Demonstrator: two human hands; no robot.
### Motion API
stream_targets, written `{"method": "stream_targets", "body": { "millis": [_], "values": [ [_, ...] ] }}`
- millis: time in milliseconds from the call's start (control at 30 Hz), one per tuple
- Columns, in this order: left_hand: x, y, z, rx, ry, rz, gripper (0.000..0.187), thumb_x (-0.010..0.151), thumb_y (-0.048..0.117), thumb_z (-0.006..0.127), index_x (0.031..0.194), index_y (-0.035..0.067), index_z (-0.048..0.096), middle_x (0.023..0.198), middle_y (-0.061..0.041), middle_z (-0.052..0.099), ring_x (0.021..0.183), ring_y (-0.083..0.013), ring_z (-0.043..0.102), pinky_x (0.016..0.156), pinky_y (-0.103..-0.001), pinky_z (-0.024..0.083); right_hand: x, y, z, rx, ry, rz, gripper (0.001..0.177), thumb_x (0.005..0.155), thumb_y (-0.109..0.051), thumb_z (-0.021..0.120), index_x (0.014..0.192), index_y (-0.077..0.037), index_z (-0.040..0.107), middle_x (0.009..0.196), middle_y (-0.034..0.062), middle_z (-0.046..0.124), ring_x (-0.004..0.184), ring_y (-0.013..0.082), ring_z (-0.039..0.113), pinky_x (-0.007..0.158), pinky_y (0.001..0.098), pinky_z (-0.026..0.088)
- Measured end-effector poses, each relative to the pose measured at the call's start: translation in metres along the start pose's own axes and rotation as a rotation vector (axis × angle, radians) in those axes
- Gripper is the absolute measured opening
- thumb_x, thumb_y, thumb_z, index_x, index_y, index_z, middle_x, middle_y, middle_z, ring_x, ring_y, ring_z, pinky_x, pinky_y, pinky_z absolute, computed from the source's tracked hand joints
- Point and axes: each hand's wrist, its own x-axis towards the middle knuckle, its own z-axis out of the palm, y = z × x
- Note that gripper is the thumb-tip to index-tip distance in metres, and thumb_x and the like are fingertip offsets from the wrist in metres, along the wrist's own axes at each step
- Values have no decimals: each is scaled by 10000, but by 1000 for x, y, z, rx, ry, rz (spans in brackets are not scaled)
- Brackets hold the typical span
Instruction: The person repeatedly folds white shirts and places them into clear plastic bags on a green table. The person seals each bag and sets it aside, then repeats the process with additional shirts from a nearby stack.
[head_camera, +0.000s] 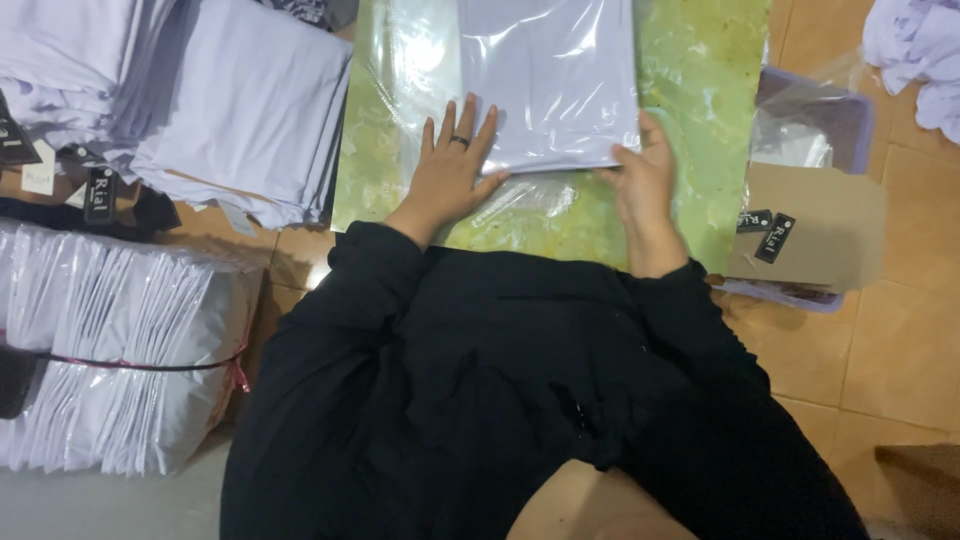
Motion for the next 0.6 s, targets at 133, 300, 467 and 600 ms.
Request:
{"method": "stream_targets", "body": {
  "millis": [133, 300, 467, 600],
  "values": [
    [5, -3, 4, -13, -10, -64, 847, 1095, 576, 459, 1673, 140, 19, 1729, -187, -5, 1590, -401, -16, 1275, -575, 41, 21, -5, -59, 172, 162, -204, 532, 912, 133, 627, 1395, -83, 564, 1322, 114, 710, 1079, 238, 745, 794, 365, 687],
    [6, -3, 3, -10, -13, -33, 724, 1056, 557, 441, 1658, 207, 243, 1705, -194, 100, 1554, -433, 0, 1240, -607, 48, -40, -74, -74, -951, 196, -1389, 701, 763, 284, 420, 1401, 68, 614, 1356, 211, 685, 1101, 415, 703, 924, 490, 600],
    [6, -3, 4, -4, -33, -36, 733, 1055, 576, 404, 1662, 210, 218, 1709, -193, 80, 1557, -431, -10, 1241, -605, 35, -31, -26, -68, -1493, -112, -1218, 386, 974, 4, 558, 1332, -21, 699, 1383, 218, 654, 1106, 435, 662, 970, 538, 518],
    [5, -4, 4, 7, -23, -33, 732, 1053, 583, 400, 1658, 205, 237, 1706, -197, 101, 1555, -433, 4, 1237, -607, 45, -28, 19, -75, -1539, -289, -696, 581, 1032, -507, 580, 1521, -195, 556, 1640, 186, 370, 1373, 441, 430, 1023, 626, 394]
  ]
}}
